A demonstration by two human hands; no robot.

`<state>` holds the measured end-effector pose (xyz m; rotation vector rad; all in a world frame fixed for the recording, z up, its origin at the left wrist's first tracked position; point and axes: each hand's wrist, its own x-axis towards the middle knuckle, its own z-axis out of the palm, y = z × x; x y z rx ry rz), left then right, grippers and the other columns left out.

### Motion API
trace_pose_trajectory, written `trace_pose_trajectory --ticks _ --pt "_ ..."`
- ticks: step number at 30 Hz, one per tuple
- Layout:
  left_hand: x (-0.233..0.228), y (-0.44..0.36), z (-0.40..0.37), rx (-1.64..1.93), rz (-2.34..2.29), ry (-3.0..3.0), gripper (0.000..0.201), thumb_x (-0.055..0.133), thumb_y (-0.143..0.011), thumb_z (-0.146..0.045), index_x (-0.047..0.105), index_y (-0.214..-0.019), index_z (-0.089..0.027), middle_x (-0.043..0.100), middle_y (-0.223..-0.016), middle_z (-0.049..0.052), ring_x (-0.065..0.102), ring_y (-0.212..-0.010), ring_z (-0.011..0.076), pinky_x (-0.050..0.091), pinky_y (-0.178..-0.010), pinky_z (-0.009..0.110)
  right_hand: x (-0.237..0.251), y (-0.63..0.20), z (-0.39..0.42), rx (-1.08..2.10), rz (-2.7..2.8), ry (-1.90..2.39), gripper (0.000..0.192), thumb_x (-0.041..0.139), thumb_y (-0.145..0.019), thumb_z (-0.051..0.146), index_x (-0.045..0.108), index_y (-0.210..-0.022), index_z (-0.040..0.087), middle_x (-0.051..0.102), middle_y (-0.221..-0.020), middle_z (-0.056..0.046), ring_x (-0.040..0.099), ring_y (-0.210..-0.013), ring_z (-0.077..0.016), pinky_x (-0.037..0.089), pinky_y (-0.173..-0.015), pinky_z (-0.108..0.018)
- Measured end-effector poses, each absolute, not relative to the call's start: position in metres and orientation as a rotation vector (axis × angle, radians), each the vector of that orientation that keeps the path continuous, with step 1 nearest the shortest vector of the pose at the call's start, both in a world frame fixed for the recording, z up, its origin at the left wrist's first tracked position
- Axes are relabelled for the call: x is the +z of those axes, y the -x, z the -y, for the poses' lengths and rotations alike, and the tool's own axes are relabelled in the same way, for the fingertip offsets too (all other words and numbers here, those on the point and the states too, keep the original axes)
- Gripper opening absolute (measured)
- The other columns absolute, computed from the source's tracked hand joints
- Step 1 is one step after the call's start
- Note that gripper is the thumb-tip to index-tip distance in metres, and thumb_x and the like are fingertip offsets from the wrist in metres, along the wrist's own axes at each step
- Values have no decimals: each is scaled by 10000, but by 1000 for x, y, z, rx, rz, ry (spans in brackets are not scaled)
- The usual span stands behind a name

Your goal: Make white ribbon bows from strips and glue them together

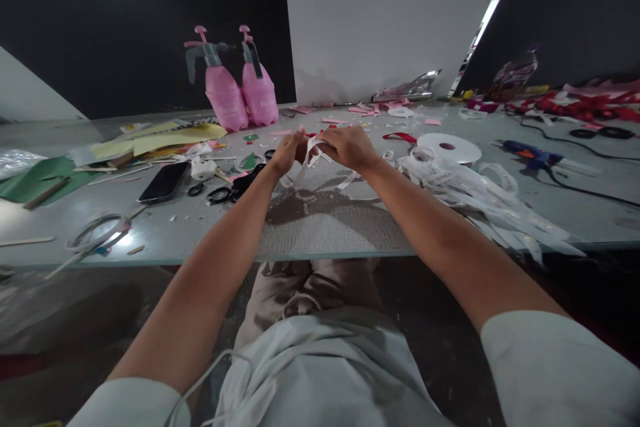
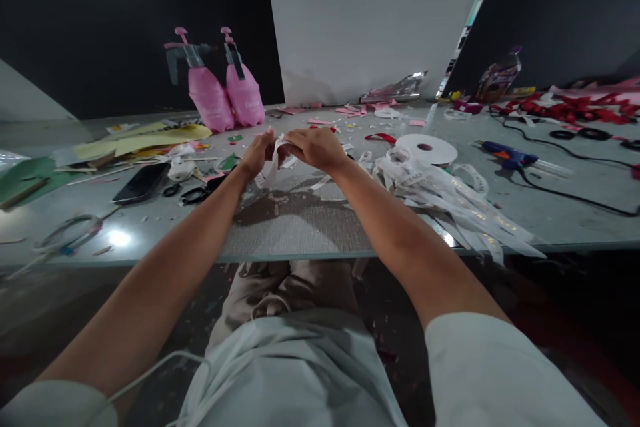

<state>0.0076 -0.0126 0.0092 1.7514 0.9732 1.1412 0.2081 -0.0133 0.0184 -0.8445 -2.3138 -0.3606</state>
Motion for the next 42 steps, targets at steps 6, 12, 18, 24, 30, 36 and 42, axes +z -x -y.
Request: trace_pose_trajectory --ticks 6,12,18,24,30,36,42 --pt "2 -11 7 1107 -938 -1826 620 596 -932 -686 611 -1284 -176 674 -716 19 643 -593 149 541 -645 291 23 -204 16 -331 2310 1243 402 419 -1089 353 737 -1264 179 774 -1033 -129 698 -917 -254 418 -765 -310" --pt "2 -13 0 1214 -1227 -2279 367 594 -941 -237 656 -1297 -172 740 -1031 96 687 -937 193 530 -921 342 30 -200 20 -335 2374 1408 432 414 -1102 357 725 -1315 145 767 -1102 -183 713 -981 -288 435 -798 -332" --pt "14 -9 6 1038 -1497 -2485 344 466 -944 -149 764 -1114 -187 771 -1074 99 683 -1041 238 496 -981 351 31 -195 19 -345 2399 1471 464 371 -1114 366 736 -1277 131 767 -1099 -197 714 -1005 -300 450 -809 -347" --pt "13 8 -2 1190 -1550 -2361 289 509 -952 -182 774 -1053 -234 773 -914 64 674 -868 224 493 -846 316 27 -216 -5 -294 2279 1442 354 456 -1067 284 782 -1135 166 778 -1003 -166 713 -932 -281 468 -792 -360" --pt "11 24 -10 1485 -1332 -2169 160 586 -929 -258 741 -898 -231 715 -806 58 624 -800 211 483 -797 290 14 -257 -45 -194 2093 1304 391 459 -1057 411 790 -1005 210 745 -838 -156 701 -833 -314 511 -776 -440" --pt "12 25 -7 1520 -1300 -2020 156 562 -936 -241 715 -908 -226 706 -834 52 625 -811 193 465 -780 265 6 -270 -53 -117 2058 1327 360 497 -1025 396 762 -1167 199 741 -1048 -189 688 -1019 -359 518 -901 -541" --pt "9 12 -2 1376 -1359 -2184 196 592 -893 -153 754 -989 -208 712 -990 90 639 -995 229 469 -927 310 3 -222 -30 111 2082 963 562 616 -968 513 621 -1424 185 661 -1336 -173 587 -1288 -302 472 -1075 -469"
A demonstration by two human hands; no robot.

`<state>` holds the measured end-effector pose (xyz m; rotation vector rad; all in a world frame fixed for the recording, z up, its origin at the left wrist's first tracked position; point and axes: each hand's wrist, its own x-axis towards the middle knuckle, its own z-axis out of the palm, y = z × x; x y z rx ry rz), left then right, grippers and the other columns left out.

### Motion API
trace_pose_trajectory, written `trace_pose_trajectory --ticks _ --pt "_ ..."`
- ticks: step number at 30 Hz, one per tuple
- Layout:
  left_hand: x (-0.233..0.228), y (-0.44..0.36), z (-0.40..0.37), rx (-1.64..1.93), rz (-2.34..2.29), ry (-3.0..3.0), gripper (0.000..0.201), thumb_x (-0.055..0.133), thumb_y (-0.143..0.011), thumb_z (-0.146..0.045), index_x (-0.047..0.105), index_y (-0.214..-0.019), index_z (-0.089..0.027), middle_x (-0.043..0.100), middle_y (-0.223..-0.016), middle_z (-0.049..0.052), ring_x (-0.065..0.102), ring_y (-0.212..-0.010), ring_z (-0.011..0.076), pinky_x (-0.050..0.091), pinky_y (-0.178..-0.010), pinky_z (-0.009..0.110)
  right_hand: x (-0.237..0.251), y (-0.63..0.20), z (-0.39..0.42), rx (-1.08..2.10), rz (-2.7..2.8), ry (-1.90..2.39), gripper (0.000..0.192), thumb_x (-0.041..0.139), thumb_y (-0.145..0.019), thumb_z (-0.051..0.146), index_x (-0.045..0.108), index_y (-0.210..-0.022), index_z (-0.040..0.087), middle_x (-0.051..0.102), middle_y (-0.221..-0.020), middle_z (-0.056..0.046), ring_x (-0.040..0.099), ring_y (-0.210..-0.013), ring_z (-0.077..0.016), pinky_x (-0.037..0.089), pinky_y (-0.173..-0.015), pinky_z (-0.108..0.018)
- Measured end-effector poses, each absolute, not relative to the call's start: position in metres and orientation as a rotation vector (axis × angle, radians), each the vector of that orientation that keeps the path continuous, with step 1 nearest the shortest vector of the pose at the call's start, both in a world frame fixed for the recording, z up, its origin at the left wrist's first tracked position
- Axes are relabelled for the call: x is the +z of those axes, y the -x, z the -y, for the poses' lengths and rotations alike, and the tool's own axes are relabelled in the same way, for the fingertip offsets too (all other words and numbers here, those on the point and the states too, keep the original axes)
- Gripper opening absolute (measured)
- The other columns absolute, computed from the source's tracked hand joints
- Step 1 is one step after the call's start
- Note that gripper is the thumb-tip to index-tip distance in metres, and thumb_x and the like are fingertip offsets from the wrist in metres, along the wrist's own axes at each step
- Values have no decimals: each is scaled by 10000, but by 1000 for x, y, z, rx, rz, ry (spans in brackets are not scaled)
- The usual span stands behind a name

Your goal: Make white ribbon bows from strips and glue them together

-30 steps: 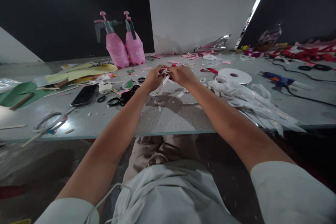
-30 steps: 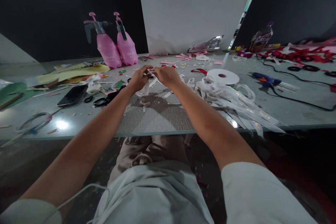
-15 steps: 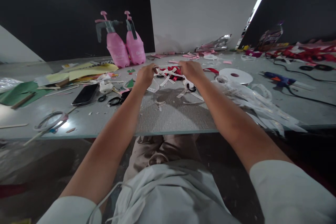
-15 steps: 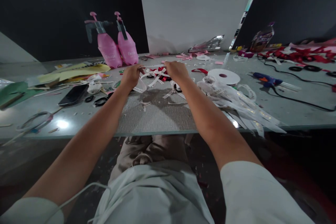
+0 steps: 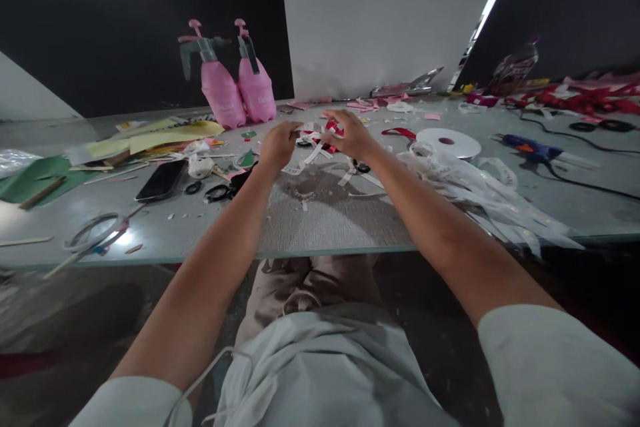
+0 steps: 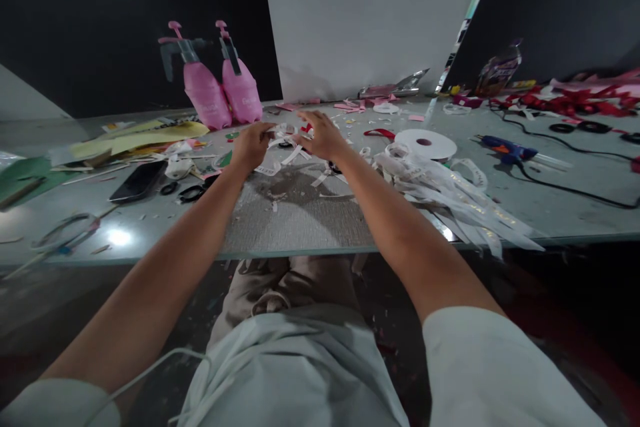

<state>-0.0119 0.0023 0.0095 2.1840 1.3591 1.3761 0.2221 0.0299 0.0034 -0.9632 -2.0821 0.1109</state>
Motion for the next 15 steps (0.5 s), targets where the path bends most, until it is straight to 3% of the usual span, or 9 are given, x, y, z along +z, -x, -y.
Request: trace_pose_trajectory --ticks 2,4,7,11,15 --pt "10 4 3 1303 -1318 -2281 211 606 -893 -156 762 -1020 -218 701 -1053 91 633 -1053 241 461 -966 326 2 -204 -23 328 2016 922 559 590 -974 619 679 -1312 183 719 -1179 -141 659 -1146 -263 516 -985 -394" --pt "12 -3 8 1257 -1265 -2350 212 611 -897 -169 768 -1027 -229 687 -1076 85 627 -1077 242 465 -971 327 0 -192 -17 574 1942 936 592 525 -977 715 737 -1065 170 724 -883 -94 699 -881 -216 543 -818 -321" --pt "12 -11 11 1278 -1187 -2361 190 610 -898 -186 772 -992 -223 681 -1101 86 623 -1087 232 478 -958 319 2 -188 -12 890 1848 936 638 536 -948 767 667 -750 175 554 -551 -13 568 -532 -140 479 -569 -259" --pt "8 -18 5 1285 -1058 -2140 209 613 -901 -232 751 -1051 -187 707 -1000 77 640 -908 182 509 -846 303 11 -195 -4 1097 1749 831 535 717 -891 664 603 -685 185 451 -475 46 424 -418 -83 376 -454 -223" --pt "7 -22 8 1122 -852 -1813 328 726 -855 -356 692 -1121 -168 688 -860 33 590 -668 112 520 -713 272 19 -201 1 1181 1703 761 475 759 -885 585 600 -694 181 462 -491 49 399 -427 -72 329 -430 -212"
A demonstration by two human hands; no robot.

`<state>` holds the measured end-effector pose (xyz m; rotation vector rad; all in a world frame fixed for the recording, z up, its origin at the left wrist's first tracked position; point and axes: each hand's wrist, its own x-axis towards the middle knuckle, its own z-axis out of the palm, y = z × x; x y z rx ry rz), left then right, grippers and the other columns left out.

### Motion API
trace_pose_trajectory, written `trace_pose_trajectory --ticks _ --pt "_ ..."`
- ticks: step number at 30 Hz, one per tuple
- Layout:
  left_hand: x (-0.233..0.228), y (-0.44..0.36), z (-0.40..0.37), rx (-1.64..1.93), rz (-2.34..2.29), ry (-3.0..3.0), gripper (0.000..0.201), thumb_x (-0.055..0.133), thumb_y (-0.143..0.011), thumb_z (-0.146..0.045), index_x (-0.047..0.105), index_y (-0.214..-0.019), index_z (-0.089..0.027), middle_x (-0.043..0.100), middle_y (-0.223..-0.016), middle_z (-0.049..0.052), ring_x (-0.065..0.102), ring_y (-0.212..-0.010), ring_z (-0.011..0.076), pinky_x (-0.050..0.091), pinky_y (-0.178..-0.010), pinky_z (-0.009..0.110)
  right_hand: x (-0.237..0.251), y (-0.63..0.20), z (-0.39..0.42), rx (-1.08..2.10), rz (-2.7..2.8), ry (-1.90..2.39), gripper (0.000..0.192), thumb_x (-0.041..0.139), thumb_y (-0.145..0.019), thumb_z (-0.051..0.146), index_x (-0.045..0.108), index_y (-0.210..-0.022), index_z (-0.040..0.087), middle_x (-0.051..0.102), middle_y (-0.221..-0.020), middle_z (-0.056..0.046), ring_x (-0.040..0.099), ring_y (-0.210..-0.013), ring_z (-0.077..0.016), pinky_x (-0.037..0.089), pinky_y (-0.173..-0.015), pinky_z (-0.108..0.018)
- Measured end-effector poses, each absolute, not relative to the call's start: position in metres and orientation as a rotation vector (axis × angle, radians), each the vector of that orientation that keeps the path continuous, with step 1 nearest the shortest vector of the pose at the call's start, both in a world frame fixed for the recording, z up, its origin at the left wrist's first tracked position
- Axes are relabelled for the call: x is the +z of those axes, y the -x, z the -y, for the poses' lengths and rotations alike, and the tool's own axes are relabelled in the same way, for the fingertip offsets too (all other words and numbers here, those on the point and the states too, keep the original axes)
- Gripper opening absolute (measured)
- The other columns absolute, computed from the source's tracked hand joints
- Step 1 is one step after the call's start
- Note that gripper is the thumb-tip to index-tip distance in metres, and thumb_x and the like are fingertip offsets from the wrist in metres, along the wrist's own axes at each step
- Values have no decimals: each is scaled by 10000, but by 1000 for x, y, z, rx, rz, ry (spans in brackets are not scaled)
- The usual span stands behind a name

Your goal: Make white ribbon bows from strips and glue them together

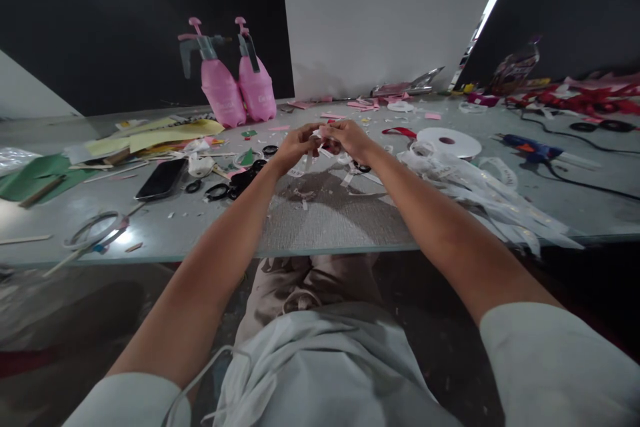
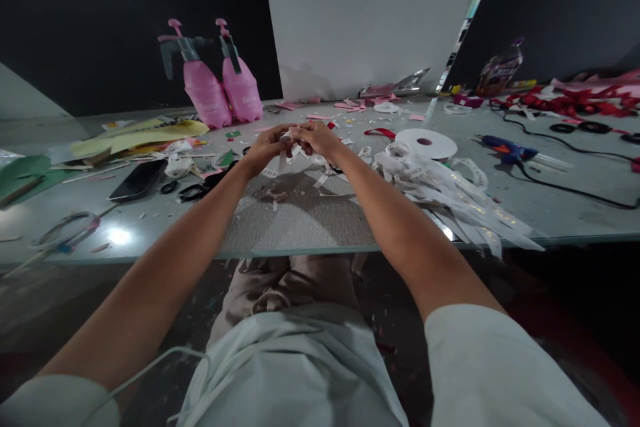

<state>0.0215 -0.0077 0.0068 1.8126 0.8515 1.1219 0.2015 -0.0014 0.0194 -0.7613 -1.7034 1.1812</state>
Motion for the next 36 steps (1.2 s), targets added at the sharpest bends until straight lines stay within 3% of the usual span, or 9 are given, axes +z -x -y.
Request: trace_pose_trajectory --ticks 5,9,13,19,27,32,36 --pt "16 -19 18 1058 -791 -1565 422 650 -912 -595 608 -830 -182 550 -676 3 509 -533 96 488 -551 264 26 -208 5 1236 1695 720 441 787 -860 541 597 -690 181 547 -579 19 444 -471 -79 355 -448 -218" --pt "22 -15 22 1026 -824 -1552 476 625 -933 -607 504 -714 -202 441 -585 -17 384 -446 78 346 -439 254 31 -212 9 1253 1668 699 467 717 -906 571 561 -676 196 546 -597 8 479 -499 -99 403 -491 -235" --pt "26 -11 22 1067 -860 -1578 516 594 -927 -676 484 -716 -218 413 -561 -20 385 -444 93 292 -424 257 35 -215 11 1239 1672 686 485 646 -949 590 510 -678 211 538 -615 0 519 -545 -125 447 -549 -268" --pt "33 0 16 1199 -886 -1599 621 445 -939 -800 561 -764 -216 453 -598 5 463 -493 112 346 -455 288 42 -222 5 1129 1652 666 554 596 -945 709 446 -708 231 503 -643 9 532 -586 -133 444 -566 -276" --pt "39 5 19 1320 -874 -1676 724 295 -945 -856 611 -870 -209 499 -686 33 505 -569 130 372 -513 284 44 -221 7 1060 1682 651 556 566 -942 748 511 -747 230 560 -689 -17 579 -652 -153 473 -590 -290" --pt "39 3 18 1284 -866 -1657 704 325 -950 -845 612 -872 -207 493 -664 21 526 -560 130 389 -504 288 47 -223 9 894 1712 649 604 399 -994 763 644 -959 213 707 -988 -95 662 -886 -203 544 -705 -333" --pt "37 -3 18 1308 -857 -1441 633 377 -986 -778 599 -851 -201 556 -706 28 577 -604 126 436 -512 273 44 -230 1 615 1835 639 648 346 -1012 757 672 -1111 206 685 -1227 -131 660 -1018 -235 540 -739 -358"
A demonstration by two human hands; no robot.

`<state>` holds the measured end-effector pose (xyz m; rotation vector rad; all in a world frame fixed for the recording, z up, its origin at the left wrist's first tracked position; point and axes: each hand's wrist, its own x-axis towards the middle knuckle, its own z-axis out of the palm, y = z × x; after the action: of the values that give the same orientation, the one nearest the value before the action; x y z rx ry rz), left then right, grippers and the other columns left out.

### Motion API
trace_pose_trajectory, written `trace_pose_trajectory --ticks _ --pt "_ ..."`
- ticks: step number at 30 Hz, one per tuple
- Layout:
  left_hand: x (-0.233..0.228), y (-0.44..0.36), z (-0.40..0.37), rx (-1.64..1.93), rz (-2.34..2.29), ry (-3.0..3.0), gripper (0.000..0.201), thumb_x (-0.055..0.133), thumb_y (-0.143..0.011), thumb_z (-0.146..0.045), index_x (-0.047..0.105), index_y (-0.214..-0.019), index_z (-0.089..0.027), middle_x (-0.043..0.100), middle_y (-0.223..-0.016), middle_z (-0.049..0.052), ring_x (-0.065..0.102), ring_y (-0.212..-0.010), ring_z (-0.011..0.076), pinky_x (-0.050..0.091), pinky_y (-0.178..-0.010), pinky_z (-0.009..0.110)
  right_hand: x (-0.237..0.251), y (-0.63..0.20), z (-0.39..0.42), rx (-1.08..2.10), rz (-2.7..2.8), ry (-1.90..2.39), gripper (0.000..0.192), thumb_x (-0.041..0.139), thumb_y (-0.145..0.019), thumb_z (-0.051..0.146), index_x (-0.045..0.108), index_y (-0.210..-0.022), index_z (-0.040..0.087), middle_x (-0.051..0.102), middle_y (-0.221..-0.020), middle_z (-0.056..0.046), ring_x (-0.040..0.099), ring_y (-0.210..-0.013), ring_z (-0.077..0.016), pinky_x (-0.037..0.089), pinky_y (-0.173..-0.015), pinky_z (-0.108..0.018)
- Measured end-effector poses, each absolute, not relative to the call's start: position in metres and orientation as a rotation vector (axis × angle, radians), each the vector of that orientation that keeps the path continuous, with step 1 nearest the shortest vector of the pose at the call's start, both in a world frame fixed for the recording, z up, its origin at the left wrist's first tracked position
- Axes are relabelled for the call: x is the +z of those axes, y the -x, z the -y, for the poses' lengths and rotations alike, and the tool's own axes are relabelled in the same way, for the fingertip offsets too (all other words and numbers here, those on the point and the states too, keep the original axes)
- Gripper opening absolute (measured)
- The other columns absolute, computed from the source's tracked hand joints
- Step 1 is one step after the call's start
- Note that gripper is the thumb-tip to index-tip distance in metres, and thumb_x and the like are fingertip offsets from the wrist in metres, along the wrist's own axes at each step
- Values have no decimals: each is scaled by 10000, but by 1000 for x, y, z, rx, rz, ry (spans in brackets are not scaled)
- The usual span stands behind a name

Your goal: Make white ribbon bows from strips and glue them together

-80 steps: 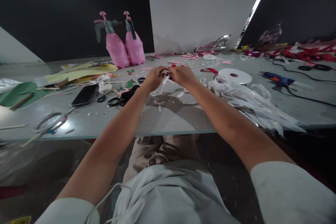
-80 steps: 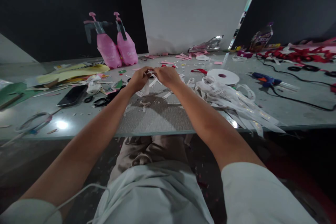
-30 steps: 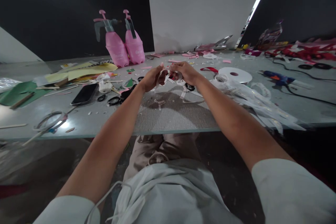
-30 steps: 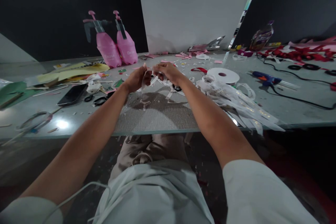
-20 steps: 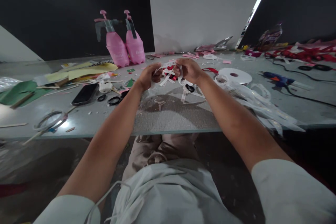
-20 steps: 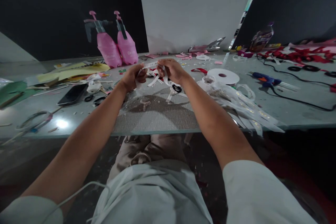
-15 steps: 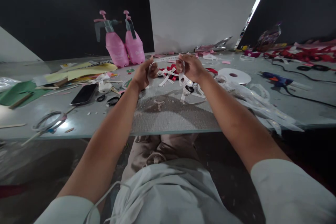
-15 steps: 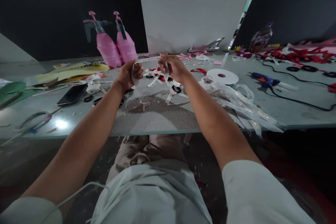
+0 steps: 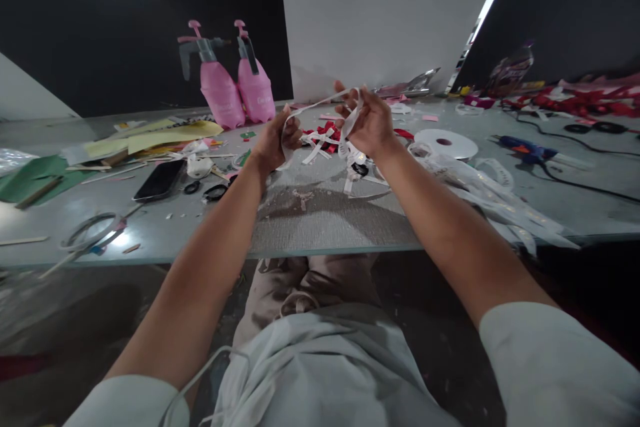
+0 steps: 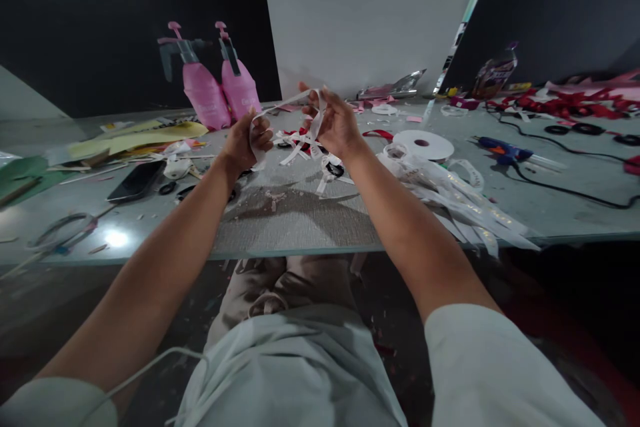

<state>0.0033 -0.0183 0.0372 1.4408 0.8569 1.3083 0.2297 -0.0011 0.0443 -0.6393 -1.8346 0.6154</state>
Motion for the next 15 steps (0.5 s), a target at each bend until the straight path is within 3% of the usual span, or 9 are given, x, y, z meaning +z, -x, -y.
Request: trace_pose_trajectory --ticks 4,7,11,15 --pt "30 -14 18 1424 -701 -1126 517 483 -1007 -676 595 -835 -201 642 -828 38 647 -703 124 506 -595 251 36 -224 -5 953 1489 441 584 418 -991 750 659 -1001 219 685 -1246 -81 625 -871 -164 524 -684 -300" --pt "23 -19 16 1506 -597 -905 442 575 -986 -615 608 -841 -199 704 -948 51 704 -830 150 557 -713 267 31 -216 -4 1196 1237 414 551 472 -975 746 633 -940 220 701 -1134 -44 574 -742 -116 470 -580 -236" --pt "21 -17 14 1620 -547 -734 425 562 -992 -600 645 -886 -198 742 -1068 77 730 -1044 200 575 -886 311 31 -209 -2 1225 1197 526 502 573 -953 715 633 -927 217 692 -966 -29 525 -626 -89 393 -480 -214" --pt "25 -15 15 1654 -531 -719 402 508 -1034 -549 645 -900 -196 744 -1048 62 727 -1087 185 567 -958 315 27 -199 2 1253 1255 602 513 621 -930 717 623 -873 206 676 -827 -16 447 -511 -62 319 -417 -212"
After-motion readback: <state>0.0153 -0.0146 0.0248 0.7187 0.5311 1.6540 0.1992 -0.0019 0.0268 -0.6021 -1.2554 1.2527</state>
